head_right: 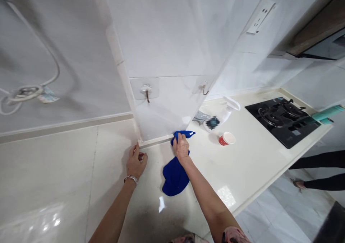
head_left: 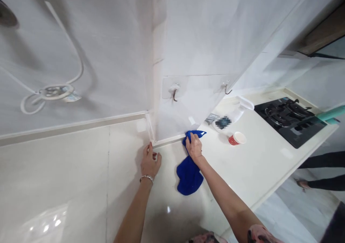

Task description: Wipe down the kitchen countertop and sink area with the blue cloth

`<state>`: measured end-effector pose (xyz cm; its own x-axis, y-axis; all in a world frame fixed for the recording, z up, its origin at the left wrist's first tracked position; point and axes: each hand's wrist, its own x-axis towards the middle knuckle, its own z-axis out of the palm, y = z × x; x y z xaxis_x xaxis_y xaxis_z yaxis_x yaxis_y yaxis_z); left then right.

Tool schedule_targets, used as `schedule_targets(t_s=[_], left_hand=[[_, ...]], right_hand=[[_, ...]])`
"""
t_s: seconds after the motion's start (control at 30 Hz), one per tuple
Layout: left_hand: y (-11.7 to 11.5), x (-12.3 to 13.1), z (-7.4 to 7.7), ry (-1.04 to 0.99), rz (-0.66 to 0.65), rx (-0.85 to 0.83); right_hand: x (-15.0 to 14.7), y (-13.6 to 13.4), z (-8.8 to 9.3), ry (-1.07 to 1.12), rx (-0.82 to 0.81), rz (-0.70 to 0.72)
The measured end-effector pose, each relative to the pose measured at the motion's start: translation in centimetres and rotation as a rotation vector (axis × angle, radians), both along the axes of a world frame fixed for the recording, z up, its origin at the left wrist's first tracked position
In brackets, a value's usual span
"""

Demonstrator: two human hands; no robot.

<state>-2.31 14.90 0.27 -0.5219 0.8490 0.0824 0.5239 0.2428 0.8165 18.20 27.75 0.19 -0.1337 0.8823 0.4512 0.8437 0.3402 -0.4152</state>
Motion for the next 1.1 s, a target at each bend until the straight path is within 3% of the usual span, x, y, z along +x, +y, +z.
schedule_targets(t_s=[0.2,0.57,0.73,0.9,1.1], left_hand=[[-0.2,0.2,-0.1,0.046,0.003,-0.031],[-0.2,0.2,0.0,0.058,-0.018,-0.085],[-0.4,-0.1,-0.4,0.025,-0.045,-0.075],[-0.6,-0.3,-0.6,0.032,-0.049,-0.043],[-0.4,0.0,-0.6,0.058,-0.026,-0.018]], right_hand=[[-6.6,-4.4,-0.6,-0.044,-0.005,0.160],[-10.2,-6.1,0.6,-0.173,0.019,0.443],[-12.5,-6.7,2.8,-0.319,-0.071,0.459],[-12.4,-7.4,4.7,-0.412,-0.209,0.378],[-8.4,-7.0,3.0,-0.341,-0.207,0.376]])
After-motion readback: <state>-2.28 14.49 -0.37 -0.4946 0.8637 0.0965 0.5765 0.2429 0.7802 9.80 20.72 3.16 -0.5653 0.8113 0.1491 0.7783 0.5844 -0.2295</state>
